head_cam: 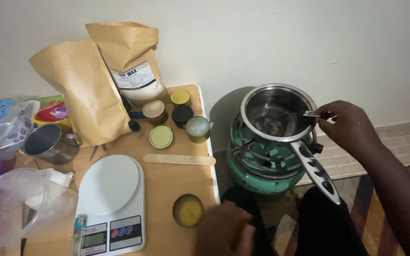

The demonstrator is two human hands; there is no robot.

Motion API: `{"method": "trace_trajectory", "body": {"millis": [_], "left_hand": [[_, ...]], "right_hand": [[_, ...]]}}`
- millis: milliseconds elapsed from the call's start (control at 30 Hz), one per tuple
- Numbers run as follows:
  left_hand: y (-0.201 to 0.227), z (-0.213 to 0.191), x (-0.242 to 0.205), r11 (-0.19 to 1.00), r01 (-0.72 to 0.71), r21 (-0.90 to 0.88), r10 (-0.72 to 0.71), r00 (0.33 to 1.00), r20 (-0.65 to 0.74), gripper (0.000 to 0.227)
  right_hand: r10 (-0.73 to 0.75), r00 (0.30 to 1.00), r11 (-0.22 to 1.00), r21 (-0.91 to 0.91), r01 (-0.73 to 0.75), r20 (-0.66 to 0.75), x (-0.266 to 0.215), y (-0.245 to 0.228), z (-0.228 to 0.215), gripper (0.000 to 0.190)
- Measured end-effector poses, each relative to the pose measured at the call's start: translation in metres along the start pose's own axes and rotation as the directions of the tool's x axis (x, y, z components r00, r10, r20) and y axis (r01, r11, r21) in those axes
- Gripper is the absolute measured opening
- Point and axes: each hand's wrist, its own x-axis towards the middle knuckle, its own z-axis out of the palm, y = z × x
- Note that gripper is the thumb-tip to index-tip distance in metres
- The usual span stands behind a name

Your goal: Checking the temperature of melted wax and preparing jars on a scale for candle making

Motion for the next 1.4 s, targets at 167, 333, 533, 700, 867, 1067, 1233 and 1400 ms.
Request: {"method": "trace_trajectory", "body": {"millis": [167,333,533,700,867,1067,1233,1400], "left_hand": [[-0.014,-0.066,-0.003,0.875,0.439,0.203,-0.358,0.870,-0.338,0.061],[-0.024,-0.086,-0.008,0.830,0.551,0.082,-0.524,0.822,-0.221,0.083],[-0.093,-0.121,0.064,0.738,0.674,0.031,-0.651,0.724,-0.229,0.044],[-0.194,-0.089,0.103,0.710,0.645,0.282,-0.570,0.762,-0.307,0.058],[-0.185,-0.079,0.130,0.489,0.812,0.319,-0.793,0.566,-0.225,0.091],[-0.206,-0.074,0.118,0.409,0.724,0.555,-0.651,0.658,-0.378,0.062],[-0.193,-0.092,0.110,0.322,0.628,0.708,-0.650,0.690,-0.317,0.039],[-0.195,-0.107,0.097,0.418,0.527,0.740,-0.586,0.779,-0.224,0.039]], "right_hand": [[0.027,0.999,0.998,0.050,-0.029,0.041,0.000,0.003,0.004,0.012],[-0.133,0.990,0.988,-0.081,0.129,-0.051,0.000,0.018,0.017,0.014],[-0.039,0.999,0.997,-0.068,0.037,-0.028,-0.001,0.009,0.013,0.015],[-0.004,1.000,0.998,-0.064,0.002,-0.025,-0.006,0.007,0.010,0.014],[0.043,0.999,0.997,0.063,-0.042,-0.024,-0.017,-0.010,-0.004,0.014],[-0.035,0.999,0.999,0.009,0.035,-0.039,-0.010,-0.004,-0.001,0.014],[-0.052,0.998,0.999,-0.006,0.052,-0.027,-0.005,0.002,0.008,0.018],[-0.089,0.995,0.996,-0.012,0.088,-0.045,-0.010,0.001,0.010,0.014]]}}
